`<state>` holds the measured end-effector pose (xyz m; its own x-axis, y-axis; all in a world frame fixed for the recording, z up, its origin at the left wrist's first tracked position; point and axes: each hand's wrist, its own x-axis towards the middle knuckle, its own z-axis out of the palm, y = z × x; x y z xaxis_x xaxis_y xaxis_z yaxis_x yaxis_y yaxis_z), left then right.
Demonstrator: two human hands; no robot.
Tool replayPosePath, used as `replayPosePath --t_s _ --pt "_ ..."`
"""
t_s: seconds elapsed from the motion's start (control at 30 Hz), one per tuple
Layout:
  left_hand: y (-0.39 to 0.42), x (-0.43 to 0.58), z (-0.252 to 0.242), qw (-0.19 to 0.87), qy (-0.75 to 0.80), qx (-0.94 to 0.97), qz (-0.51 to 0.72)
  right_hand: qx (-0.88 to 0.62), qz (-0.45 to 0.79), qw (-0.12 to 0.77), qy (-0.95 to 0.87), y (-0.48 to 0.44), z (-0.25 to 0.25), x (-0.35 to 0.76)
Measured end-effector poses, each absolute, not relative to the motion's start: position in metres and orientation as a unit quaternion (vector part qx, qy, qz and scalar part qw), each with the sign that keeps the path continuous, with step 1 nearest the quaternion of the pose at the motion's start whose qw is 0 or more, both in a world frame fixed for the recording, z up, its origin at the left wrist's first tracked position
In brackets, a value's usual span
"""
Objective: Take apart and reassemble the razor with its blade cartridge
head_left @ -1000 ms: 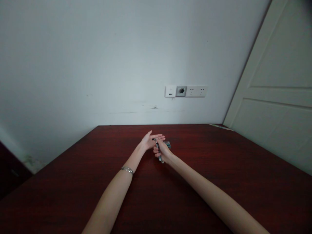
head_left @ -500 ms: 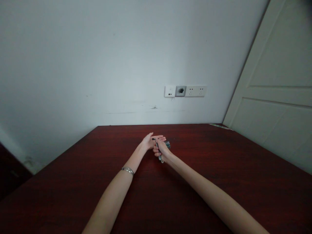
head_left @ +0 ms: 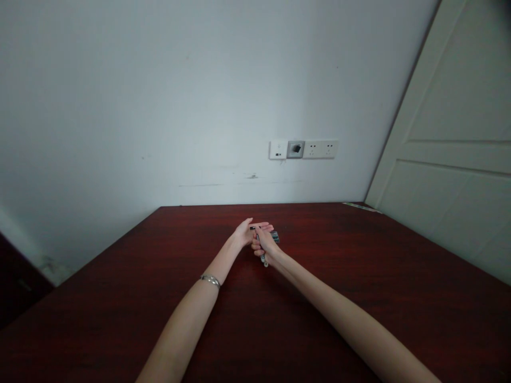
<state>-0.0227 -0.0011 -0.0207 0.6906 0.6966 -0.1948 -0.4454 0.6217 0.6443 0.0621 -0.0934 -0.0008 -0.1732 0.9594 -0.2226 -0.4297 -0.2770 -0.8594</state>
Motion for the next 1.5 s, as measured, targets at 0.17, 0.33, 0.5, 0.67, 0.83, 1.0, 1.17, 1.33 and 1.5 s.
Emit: replayPosePath --t_s 0.17,0.33,0.5,0.67,0.83,1.0,1.17,1.33,1.5 --pt "-0.003 -0.020 -0.020 0.868 0.218 0.296 0.333 -0.398 0.686 0.510 -0.334 -0.093 -0.001 0.062" --pt "0.001 -0.021 -0.023 0.867 0.213 0.297 0.340 -0.401 0.688 0.509 -0.328 -0.093 0.001 0.061" --pt "0.004 -0.028 -0.024 0.858 0.242 0.300 0.340 -0.363 0.692 0.529 -0.331 -0.094 0.009 0.066" --pt "0.004 -0.037 -0.023 0.780 0.331 0.337 0.411 -0.344 0.691 0.551 -0.316 -0.091 0.019 0.081" --pt "0.006 -0.039 -0.034 0.624 0.431 0.406 0.510 -0.310 0.693 0.573 -0.310 -0.083 0.020 0.094" --pt "0.011 -0.040 -0.046 0.574 0.448 0.451 0.517 -0.304 0.694 0.578 -0.304 -0.077 0.019 0.099" --pt "0.010 -0.042 -0.045 0.593 0.418 0.440 0.529 -0.312 0.689 0.577 -0.308 -0.077 0.020 0.100" --pt "0.007 -0.043 -0.039 0.589 0.433 0.452 0.511 -0.337 0.662 0.577 -0.339 -0.075 0.024 0.106" --pt "0.009 -0.048 -0.026 0.516 0.480 0.505 0.498 -0.364 0.587 0.613 -0.383 -0.069 0.025 0.112"
